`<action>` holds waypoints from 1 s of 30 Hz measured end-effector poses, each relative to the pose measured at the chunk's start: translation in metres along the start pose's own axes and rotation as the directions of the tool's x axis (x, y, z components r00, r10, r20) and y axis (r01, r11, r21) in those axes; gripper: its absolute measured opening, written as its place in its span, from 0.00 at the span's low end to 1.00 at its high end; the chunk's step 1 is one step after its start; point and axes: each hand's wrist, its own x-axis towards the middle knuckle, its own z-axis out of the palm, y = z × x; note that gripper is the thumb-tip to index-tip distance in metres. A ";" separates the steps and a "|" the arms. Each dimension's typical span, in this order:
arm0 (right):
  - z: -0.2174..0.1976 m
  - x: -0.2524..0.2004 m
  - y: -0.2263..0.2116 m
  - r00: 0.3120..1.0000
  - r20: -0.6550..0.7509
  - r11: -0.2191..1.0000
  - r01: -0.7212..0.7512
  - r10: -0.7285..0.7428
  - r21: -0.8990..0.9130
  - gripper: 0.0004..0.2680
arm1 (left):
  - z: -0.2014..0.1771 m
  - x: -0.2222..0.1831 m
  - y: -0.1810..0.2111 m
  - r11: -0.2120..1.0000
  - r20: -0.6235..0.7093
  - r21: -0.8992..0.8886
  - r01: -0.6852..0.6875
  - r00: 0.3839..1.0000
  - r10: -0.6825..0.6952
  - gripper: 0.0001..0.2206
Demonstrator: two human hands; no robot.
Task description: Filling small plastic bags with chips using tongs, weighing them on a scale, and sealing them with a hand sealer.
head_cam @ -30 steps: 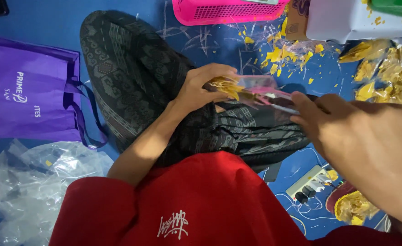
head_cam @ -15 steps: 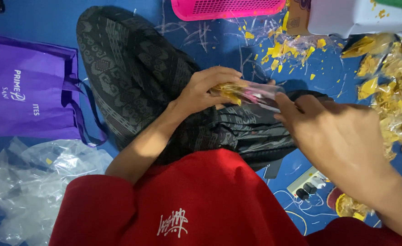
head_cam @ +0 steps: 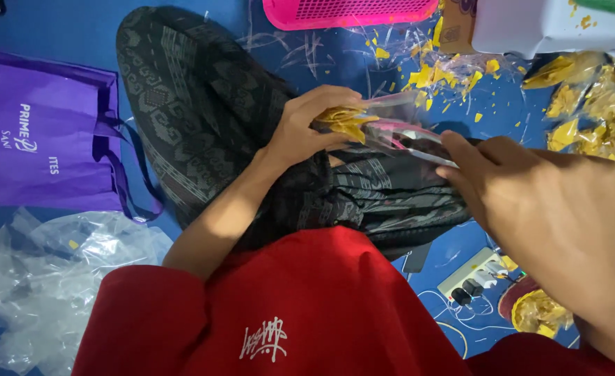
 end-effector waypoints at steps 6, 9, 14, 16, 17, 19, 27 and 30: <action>0.001 0.006 -0.007 0.998 -0.037 0.994 0.054 -0.051 0.096 0.13 | 0.001 -0.001 0.011 0.998 0.040 -0.055 -0.019 0.999 0.021 0.23; 0.005 0.010 -0.012 0.996 -0.066 0.986 0.075 -0.065 0.152 0.14 | 0.007 -0.001 0.005 0.998 0.057 -0.054 -0.040 0.997 0.043 0.21; -0.002 0.001 -0.002 0.999 -0.018 0.998 0.028 -0.027 0.052 0.13 | 0.005 -0.001 0.004 0.999 0.015 -0.022 -0.035 0.999 0.035 0.25; -0.012 -0.002 0.003 0.990 0.139 0.989 -0.048 0.028 0.141 0.13 | 0.003 0.001 0.005 0.998 -0.001 -0.065 0.006 1.000 -0.006 0.25; -0.013 -0.003 0.003 0.990 0.140 0.989 -0.047 0.027 0.140 0.13 | 0.002 0.000 0.005 0.998 -0.002 -0.066 0.006 1.000 -0.006 0.25; -0.015 -0.005 0.003 0.986 0.162 0.977 -0.059 0.025 0.204 0.13 | 0.003 -0.001 0.004 0.998 -0.022 -0.055 0.018 1.000 -0.019 0.30; -0.007 -0.003 -0.002 0.988 0.154 0.999 0.001 -0.007 0.042 0.13 | 0.002 0.001 0.005 0.999 0.001 -0.044 -0.019 1.000 0.019 0.24; 0.000 -0.005 -0.004 0.997 0.083 1.000 -0.003 0.001 0.019 0.13 | 0.004 0.001 0.006 0.999 0.015 -0.043 -0.030 0.999 0.031 0.23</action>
